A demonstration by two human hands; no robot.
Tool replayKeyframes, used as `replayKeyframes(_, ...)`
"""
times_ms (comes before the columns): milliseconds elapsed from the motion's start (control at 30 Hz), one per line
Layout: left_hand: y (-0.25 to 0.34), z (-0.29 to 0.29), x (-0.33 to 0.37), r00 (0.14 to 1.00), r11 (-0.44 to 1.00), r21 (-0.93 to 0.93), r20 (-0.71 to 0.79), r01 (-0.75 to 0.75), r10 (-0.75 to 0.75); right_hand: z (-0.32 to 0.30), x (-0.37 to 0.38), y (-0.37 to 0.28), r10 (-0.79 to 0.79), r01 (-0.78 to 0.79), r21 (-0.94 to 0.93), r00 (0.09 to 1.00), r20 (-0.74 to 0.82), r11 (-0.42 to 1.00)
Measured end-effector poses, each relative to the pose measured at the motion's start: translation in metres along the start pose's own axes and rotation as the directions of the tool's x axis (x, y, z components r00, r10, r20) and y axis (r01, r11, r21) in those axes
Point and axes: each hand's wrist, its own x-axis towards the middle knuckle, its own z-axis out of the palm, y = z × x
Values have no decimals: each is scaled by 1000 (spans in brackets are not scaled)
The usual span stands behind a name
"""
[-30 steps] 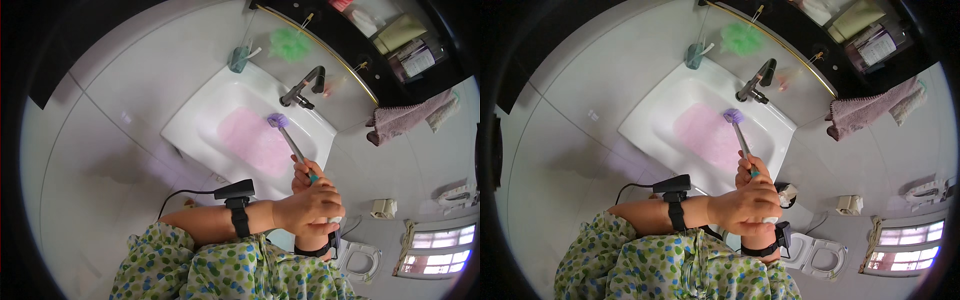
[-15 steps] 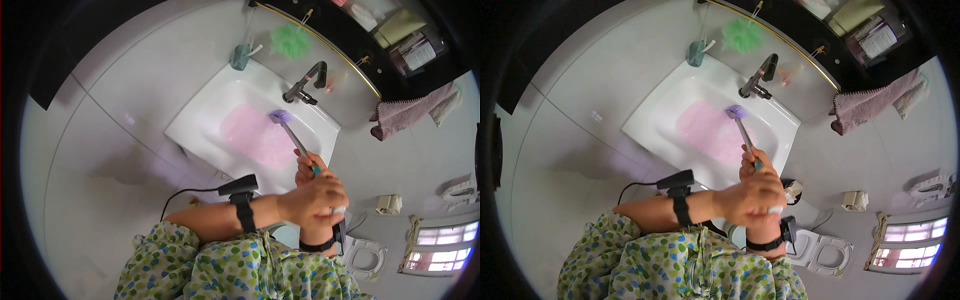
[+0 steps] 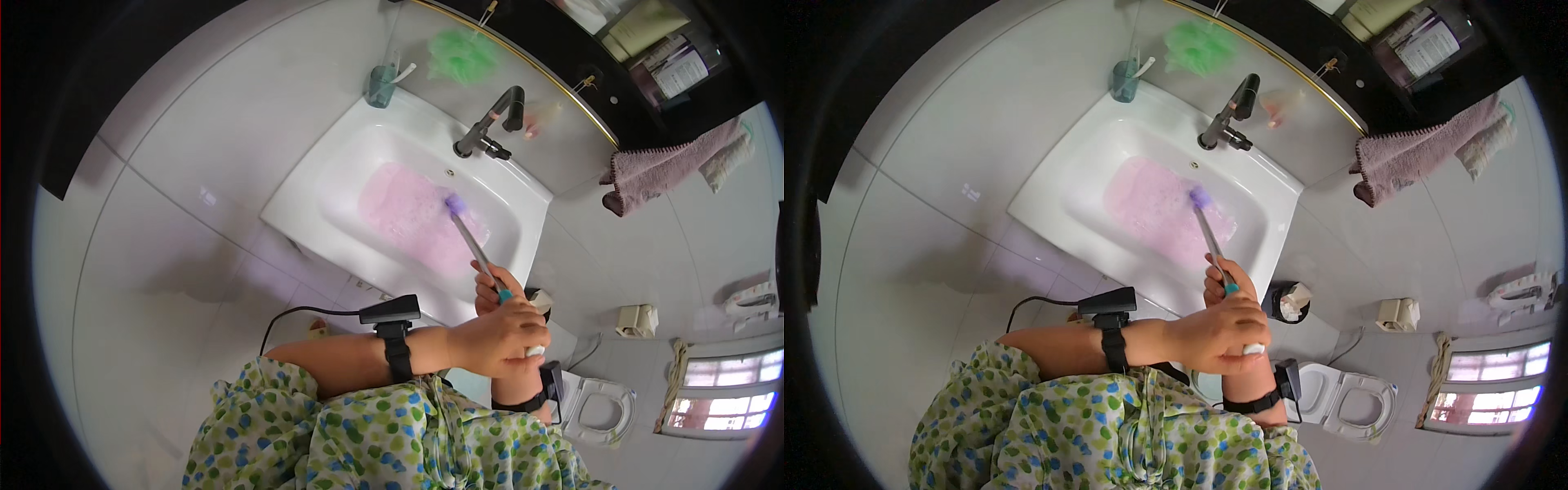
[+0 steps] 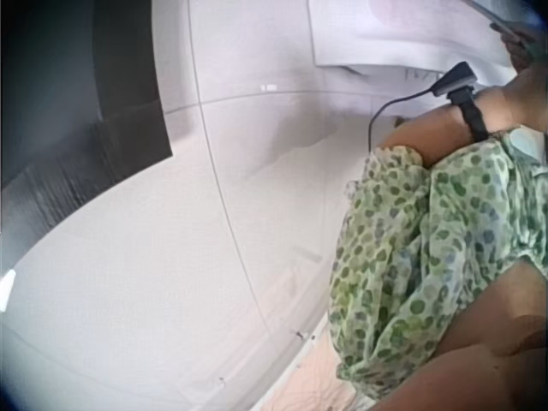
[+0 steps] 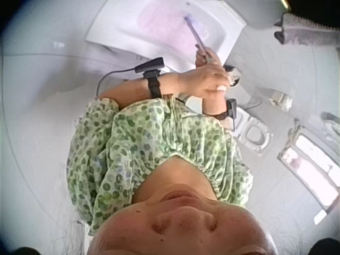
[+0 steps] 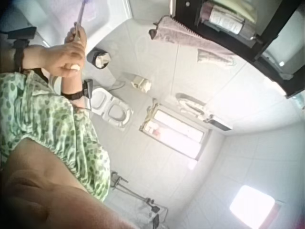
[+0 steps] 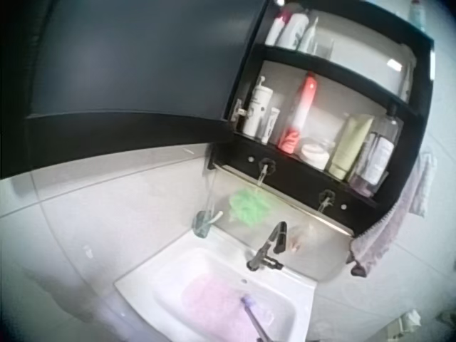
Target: Scrubbing the inside of a bathroom sink using a long-handled brush with soap and water.
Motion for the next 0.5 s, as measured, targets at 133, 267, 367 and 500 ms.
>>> replayKeyframes(133, 7, -3, 4, 989, 984, 115, -36, -135, 140, 28, -12, -2, 2, -2, -2, 1000, -20, 1000)
replayKeyframes(267, 25, -6, 8, 990, 990, 47, 68, -131, 127, 38, -21, -2, -45, 47, -65, 998, 40, 997)
replayKeyframes(367, 9, -11, 12, 998, 998, 46, 44, -53, 51, 28, -10, -2, -49, 49, 39, 999, 7, 998)
replayKeyframes(500, 27, -14, 13, 982, 985, 5, 75, -175, 174, 30, -23, 1, -90, 90, -26, 995, -33, 996)
